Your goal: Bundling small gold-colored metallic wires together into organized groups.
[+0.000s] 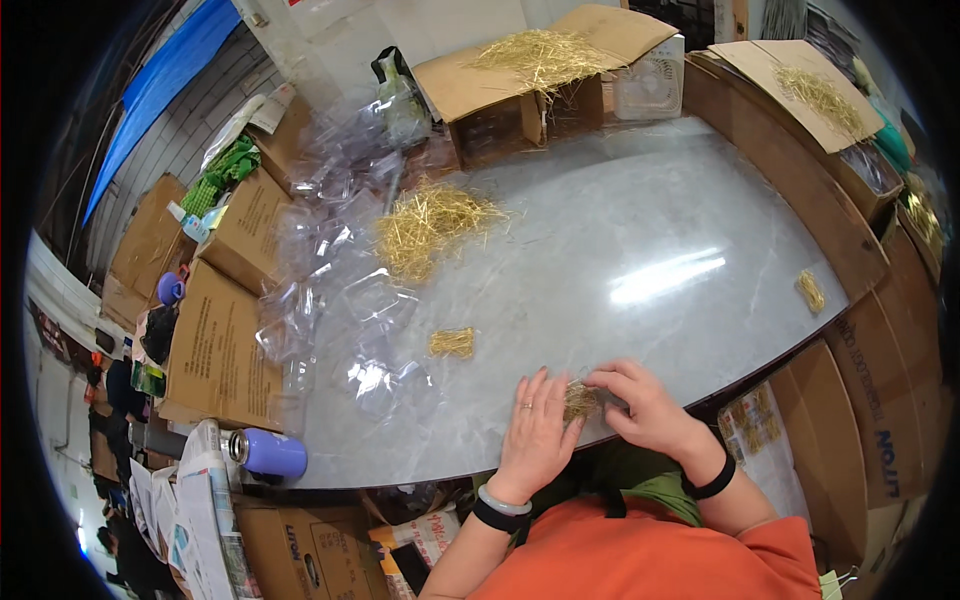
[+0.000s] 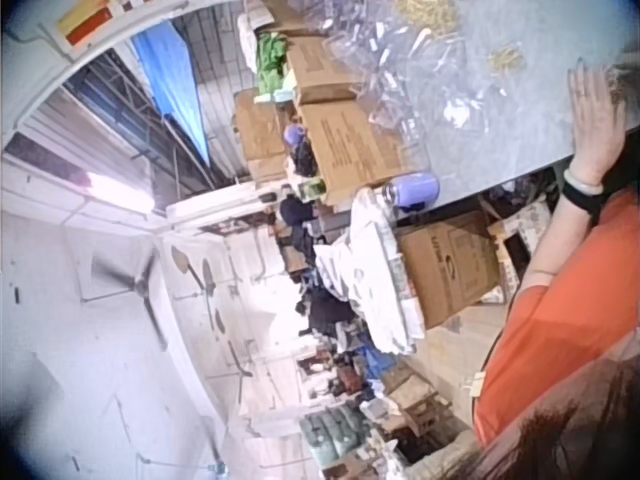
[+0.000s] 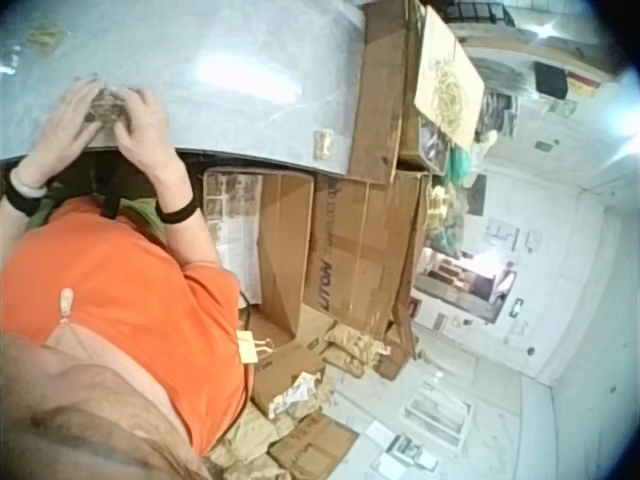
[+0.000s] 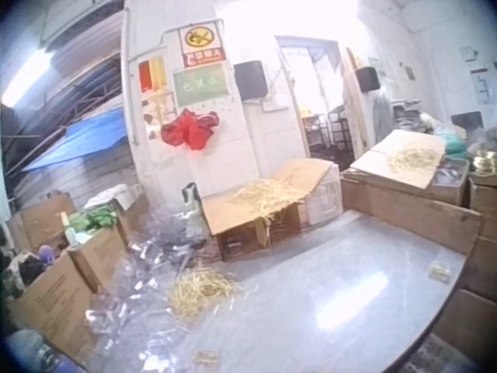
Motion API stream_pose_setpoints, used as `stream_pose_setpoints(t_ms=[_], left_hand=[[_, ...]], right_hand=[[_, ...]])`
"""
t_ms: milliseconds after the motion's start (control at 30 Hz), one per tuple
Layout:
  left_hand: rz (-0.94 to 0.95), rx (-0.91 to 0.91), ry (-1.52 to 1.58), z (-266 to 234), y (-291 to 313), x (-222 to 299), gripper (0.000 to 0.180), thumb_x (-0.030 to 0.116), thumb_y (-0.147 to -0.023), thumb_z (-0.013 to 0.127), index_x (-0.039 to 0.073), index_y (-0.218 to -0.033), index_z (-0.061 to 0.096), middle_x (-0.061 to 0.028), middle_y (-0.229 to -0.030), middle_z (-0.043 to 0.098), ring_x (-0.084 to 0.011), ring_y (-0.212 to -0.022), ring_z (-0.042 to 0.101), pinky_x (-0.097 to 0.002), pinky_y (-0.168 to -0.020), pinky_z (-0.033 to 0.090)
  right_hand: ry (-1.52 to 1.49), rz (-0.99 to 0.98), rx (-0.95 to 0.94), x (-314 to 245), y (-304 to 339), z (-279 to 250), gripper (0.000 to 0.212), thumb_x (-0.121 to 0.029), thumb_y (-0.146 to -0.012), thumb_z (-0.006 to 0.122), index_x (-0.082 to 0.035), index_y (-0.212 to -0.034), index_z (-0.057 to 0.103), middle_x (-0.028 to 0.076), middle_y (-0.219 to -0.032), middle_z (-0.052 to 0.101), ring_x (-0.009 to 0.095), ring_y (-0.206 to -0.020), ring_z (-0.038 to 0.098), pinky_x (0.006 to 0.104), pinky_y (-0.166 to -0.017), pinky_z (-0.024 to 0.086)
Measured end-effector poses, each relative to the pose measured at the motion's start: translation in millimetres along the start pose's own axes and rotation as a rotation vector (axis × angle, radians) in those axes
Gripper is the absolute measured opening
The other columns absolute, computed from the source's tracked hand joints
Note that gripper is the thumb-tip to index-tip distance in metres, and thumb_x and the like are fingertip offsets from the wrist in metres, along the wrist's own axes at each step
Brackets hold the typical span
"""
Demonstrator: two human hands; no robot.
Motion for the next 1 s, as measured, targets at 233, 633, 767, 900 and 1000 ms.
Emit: stream_pose_setpoints(t_ms=[233, 633, 767, 900, 1000], left_hand=[[-0.064, -0.04, 0.336, -6.6, 4.5, -15.3, 0.102, 0.021, -0.079, 0.074, -0.002, -0.16, 0.016, -0.0278, -0.158, 0.026, -0.0459, -0.148, 0.025, -0.0521, -0.124, 0.025], [-0.363, -0.015, -0.036, -43.8, 24.6, -32.3, 0.045, 0.013, -0.086, 0.077, -0.002, -0.126, 0.063, -0.0198, -0.111, 0.061, -0.0396, -0.099, 0.063, -0.0457, -0.085, 0.051], [-0.338, 0.034, 0.046, -34.2, 8.6, -37.2, 0.045, 0.008, -0.087, 0.074, -0.002, -0.129, 0.062, -0.0204, -0.11, 0.061, -0.039, -0.095, 0.063, -0.0448, -0.082, 0.051], [-0.416, 0.017, 0.488, -27.9, 6.2, -37.3, 0.054, 0.008, -0.086, 0.075, -0.001, -0.136, 0.057, -0.0202, -0.119, 0.06, -0.0389, -0.1, 0.063, -0.0441, -0.087, 0.052], [-0.319, -0.019, 0.291, -37.8, 7.6, -32.6, 0.065, 0.012, -0.083, 0.079, -0.002, -0.141, 0.052, -0.0204, -0.127, 0.058, -0.0385, -0.107, 0.062, -0.0441, -0.092, 0.052]], right_hand=[[0.157, -0.242, -0.224, 0.7, -17.4, 30.0, 0.059, -0.018, -0.079, 0.078, -0.004, -0.133, 0.058, 0.015, -0.137, 0.056, 0.038, -0.129, 0.05, 0.051, -0.111, 0.04], [0.375, -0.244, -0.151, -18.9, -18.0, 25.7, 0.06, -0.031, -0.087, 0.076, -0.005, -0.137, 0.054, 0.014, -0.142, 0.056, 0.035, -0.137, 0.048, 0.0475, -0.117, 0.038], [0.339, -0.227, -0.16, -11.7, -16.0, 34.3, 0.055, -0.026, -0.088, 0.074, -0.004, -0.135, 0.054, 0.014, -0.142, 0.056, 0.037, -0.135, 0.05, 0.0458, -0.117, 0.039], [0.306, -0.209, -0.11, -1.7, -11.9, 30.7, 0.053, -0.019, -0.087, 0.074, -0.005, -0.134, 0.055, 0.015, -0.141, 0.056, 0.038, -0.129, 0.054, 0.0445, -0.113, 0.043], [0.275, -0.18, -0.054, 2.6, -10.4, 23.2, 0.055, -0.019, -0.085, 0.076, -0.006, -0.134, 0.055, 0.016, -0.14, 0.056, 0.038, -0.129, 0.053, 0.0469, -0.112, 0.042]])
Point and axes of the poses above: each hand's wrist, its own y-axis away from the middle knuckle, its own z-axis out of the palm, x = y × z, the point moved 8 cm from there along -y, towards the middle knuckle
